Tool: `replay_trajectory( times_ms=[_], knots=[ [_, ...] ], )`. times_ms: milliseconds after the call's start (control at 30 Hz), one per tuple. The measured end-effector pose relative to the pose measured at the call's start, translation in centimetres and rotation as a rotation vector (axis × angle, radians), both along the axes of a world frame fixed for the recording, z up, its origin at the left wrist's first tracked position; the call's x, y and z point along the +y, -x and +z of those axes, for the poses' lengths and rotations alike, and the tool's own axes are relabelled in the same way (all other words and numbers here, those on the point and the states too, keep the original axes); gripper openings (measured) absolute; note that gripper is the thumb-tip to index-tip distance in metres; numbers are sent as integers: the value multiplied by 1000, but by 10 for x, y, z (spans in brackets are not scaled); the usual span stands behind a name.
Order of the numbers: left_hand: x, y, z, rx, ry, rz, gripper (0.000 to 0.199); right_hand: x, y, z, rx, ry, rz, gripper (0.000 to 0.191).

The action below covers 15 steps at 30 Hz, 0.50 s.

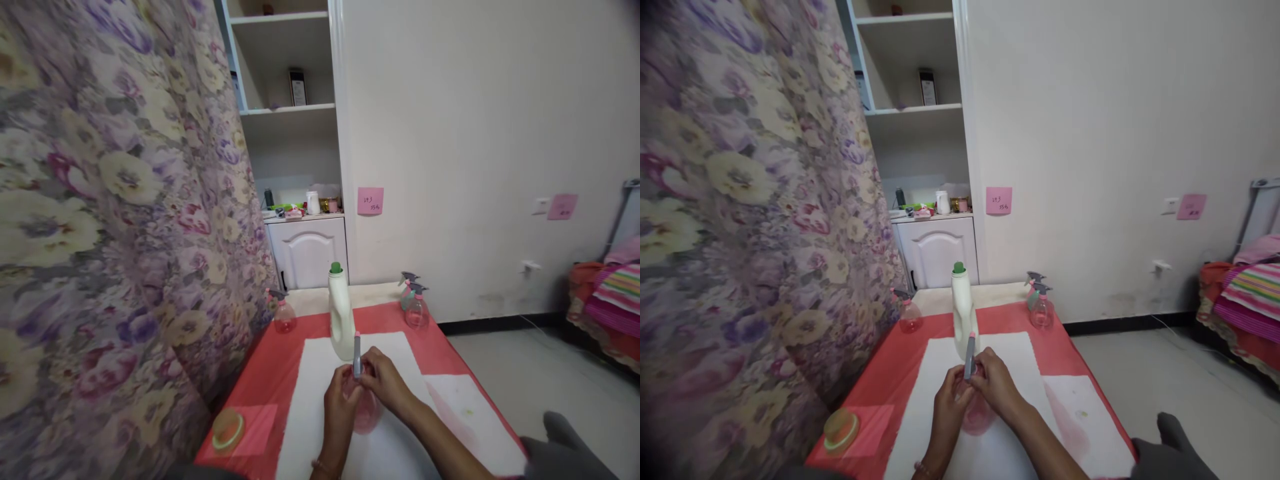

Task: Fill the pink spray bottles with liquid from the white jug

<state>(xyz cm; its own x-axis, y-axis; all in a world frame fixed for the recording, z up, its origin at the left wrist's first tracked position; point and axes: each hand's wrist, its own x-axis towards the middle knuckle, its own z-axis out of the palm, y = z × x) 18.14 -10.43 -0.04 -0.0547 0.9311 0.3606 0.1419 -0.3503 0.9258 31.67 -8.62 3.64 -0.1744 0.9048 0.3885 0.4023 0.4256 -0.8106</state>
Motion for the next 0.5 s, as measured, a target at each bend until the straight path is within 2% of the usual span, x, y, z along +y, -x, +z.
replay_trajectory(
  times_ms=[167, 267, 367, 500],
  knots=[
    [0, -1, 3, 10, 22, -9, 30, -4, 7, -10, 62, 3, -89, 13],
    [2, 2, 4, -16, 39, -56, 37, -3, 6, -7, 88, 15, -56, 15],
    [4, 8, 4, -30, 27, -161, 45, 0, 2, -2, 105, 28, 2, 18],
    [7, 15, 3, 22, -26, -233, 37, 2, -5, 2, 120, 48, 90, 17]
  ],
)
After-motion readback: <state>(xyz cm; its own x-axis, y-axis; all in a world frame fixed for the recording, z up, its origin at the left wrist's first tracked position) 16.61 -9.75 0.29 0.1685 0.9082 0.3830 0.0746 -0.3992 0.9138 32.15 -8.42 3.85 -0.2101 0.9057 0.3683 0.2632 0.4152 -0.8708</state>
